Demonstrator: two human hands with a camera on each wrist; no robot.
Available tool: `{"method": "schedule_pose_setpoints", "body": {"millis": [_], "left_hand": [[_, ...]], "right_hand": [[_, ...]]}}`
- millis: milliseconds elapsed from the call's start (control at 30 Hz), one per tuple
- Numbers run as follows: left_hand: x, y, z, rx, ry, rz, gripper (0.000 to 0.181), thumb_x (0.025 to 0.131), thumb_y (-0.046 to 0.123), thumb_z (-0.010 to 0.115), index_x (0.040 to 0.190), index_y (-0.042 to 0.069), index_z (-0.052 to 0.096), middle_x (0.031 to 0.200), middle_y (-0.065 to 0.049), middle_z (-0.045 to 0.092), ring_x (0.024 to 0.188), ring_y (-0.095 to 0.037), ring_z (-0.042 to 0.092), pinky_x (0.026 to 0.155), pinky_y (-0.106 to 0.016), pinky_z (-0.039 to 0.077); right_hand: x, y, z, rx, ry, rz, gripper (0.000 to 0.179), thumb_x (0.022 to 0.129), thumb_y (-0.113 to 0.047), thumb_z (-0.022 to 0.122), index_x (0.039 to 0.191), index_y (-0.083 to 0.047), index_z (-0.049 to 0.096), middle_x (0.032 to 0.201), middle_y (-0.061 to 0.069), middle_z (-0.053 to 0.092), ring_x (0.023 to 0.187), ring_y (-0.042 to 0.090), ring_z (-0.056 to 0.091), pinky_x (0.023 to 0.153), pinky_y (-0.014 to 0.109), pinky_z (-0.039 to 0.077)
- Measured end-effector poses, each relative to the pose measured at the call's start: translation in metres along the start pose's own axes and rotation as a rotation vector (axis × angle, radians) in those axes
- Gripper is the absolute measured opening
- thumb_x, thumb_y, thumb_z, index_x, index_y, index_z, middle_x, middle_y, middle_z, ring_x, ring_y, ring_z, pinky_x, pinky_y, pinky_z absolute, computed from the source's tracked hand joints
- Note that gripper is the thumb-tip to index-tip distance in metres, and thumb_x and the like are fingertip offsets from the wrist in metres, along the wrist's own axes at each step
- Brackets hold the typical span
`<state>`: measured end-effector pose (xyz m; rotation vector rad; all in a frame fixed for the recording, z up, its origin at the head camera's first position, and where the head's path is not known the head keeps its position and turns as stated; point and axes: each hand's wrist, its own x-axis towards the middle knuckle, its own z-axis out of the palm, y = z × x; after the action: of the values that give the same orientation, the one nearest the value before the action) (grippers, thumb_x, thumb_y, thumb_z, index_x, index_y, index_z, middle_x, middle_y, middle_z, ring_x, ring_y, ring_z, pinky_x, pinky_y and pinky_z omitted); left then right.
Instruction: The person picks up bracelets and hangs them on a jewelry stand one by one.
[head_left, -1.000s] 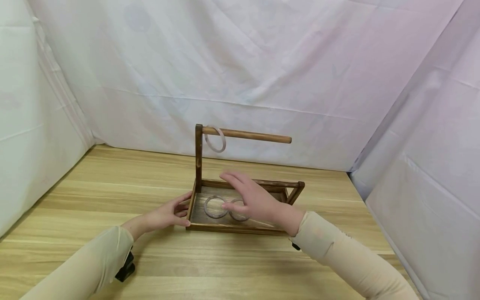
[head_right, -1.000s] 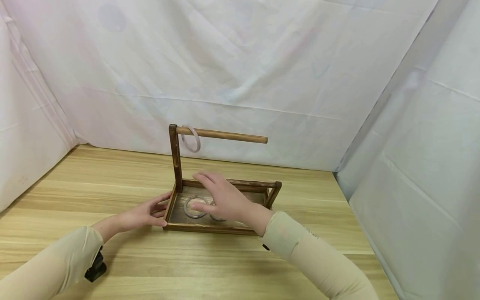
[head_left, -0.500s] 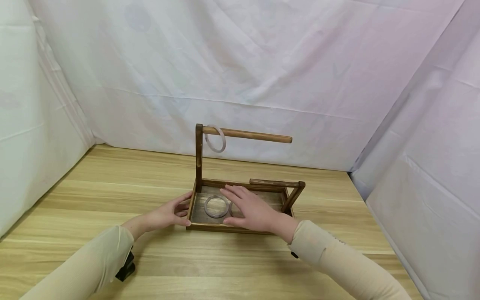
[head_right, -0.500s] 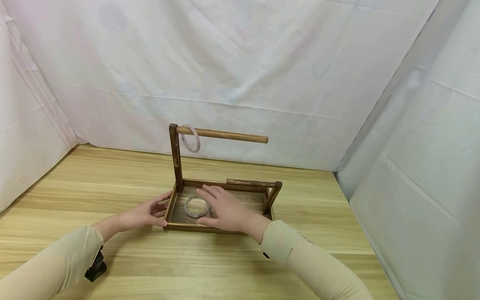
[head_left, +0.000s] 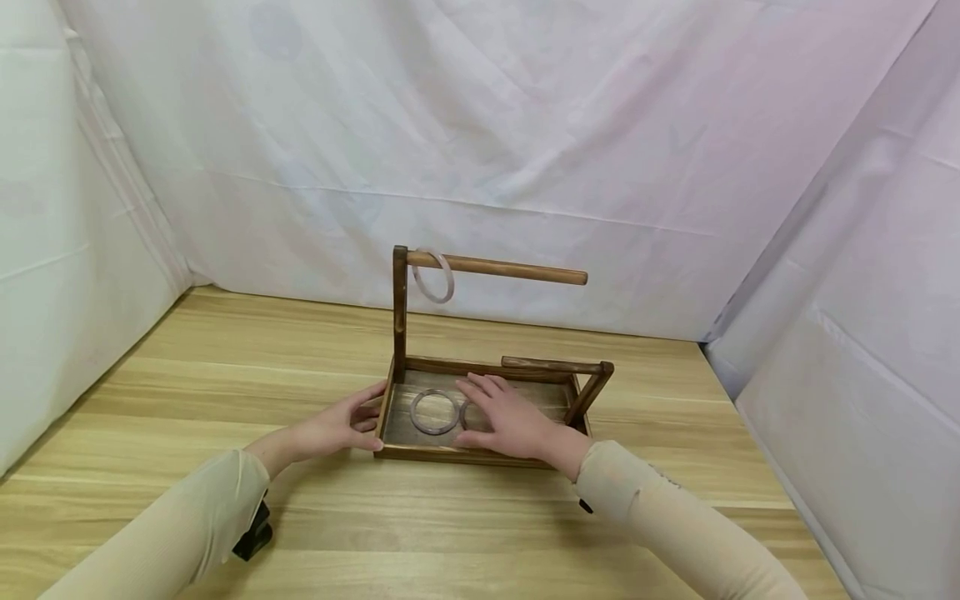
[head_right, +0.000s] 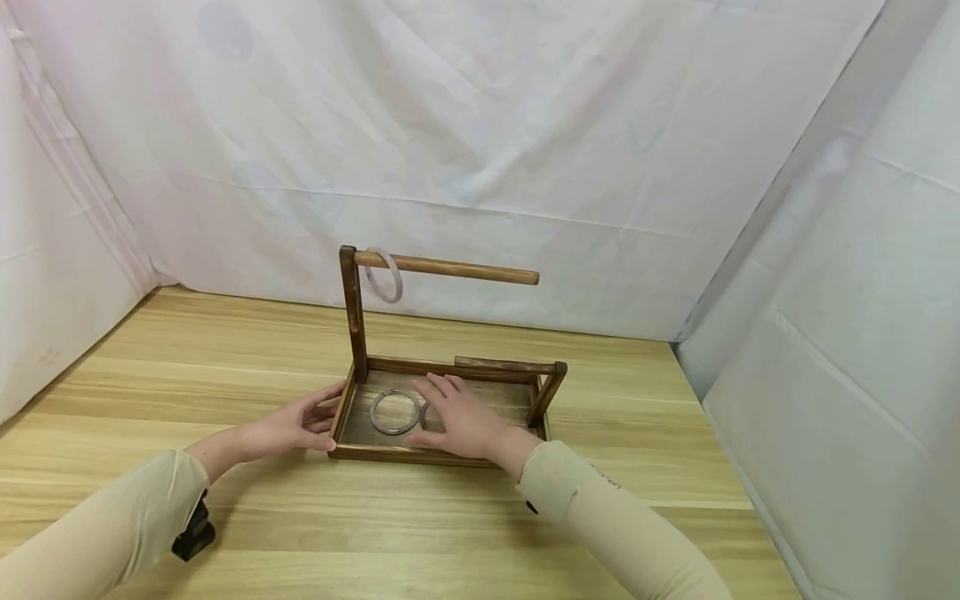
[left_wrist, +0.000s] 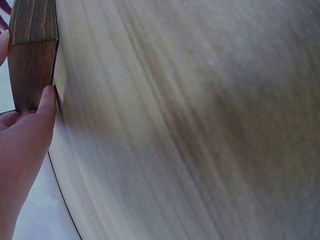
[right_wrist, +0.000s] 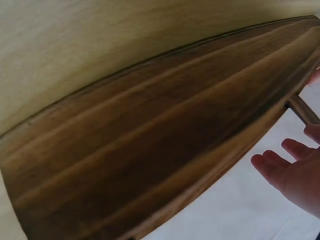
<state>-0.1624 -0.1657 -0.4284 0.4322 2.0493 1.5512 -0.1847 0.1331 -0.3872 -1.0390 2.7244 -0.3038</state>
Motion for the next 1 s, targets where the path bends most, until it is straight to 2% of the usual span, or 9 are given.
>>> {"method": "schedule_pose_setpoints", "body": {"millis": [300, 600, 767, 1000], "left_hand": [[-0.001, 0.001, -0.001, -0.001, 0.0, -0.006, 0.102, 0.082, 0.015, 0.071, 0.15, 0.005, -0.003, 0.149, -0.036, 0.012, 0.135, -0.05, 0.023, 0.111, -0.05, 0.032], [-0.001, 0.004, 0.0, 0.01, -0.004, 0.016, 0.102, 0.082, 0.015, 0.071, 0.15, 0.004, -0.003, 0.148, -0.038, 0.011, 0.134, -0.052, 0.024, 0.111, -0.051, 0.032], [-0.001, 0.004, 0.0, 0.014, 0.0, 0.007, 0.102, 0.082, 0.016, 0.071, 0.15, 0.004, -0.003, 0.148, -0.038, 0.012, 0.134, -0.051, 0.024, 0.111, -0.051, 0.031], [-0.001, 0.004, 0.001, 0.008, 0.004, 0.003, 0.101, 0.082, 0.014, 0.071, 0.15, 0.003, -0.003, 0.148, -0.038, 0.012, 0.135, -0.051, 0.023, 0.112, -0.052, 0.03]], "right_hand": [[0.005, 0.012, 0.01, -0.001, -0.006, 0.036, 0.079, 0.087, -0.054, 0.056, 0.15, -0.017, 0.024, 0.154, 0.013, 0.025, 0.141, 0.034, 0.024, 0.113, 0.051, 0.032], [0.007, 0.016, 0.014, 0.019, -0.006, 0.069, 0.08, 0.085, -0.054, 0.059, 0.149, -0.017, 0.027, 0.153, 0.012, 0.028, 0.141, 0.031, 0.025, 0.11, 0.049, 0.037], [0.009, 0.019, 0.015, 0.023, -0.028, 0.087, 0.08, 0.085, -0.054, 0.06, 0.149, -0.02, 0.026, 0.152, 0.011, 0.028, 0.14, 0.03, 0.027, 0.107, 0.049, 0.04], [0.015, 0.023, 0.016, 0.031, -0.055, 0.094, 0.074, 0.085, -0.044, 0.064, 0.147, -0.018, 0.032, 0.148, 0.01, 0.034, 0.136, 0.028, 0.033, 0.102, 0.045, 0.045]]}}
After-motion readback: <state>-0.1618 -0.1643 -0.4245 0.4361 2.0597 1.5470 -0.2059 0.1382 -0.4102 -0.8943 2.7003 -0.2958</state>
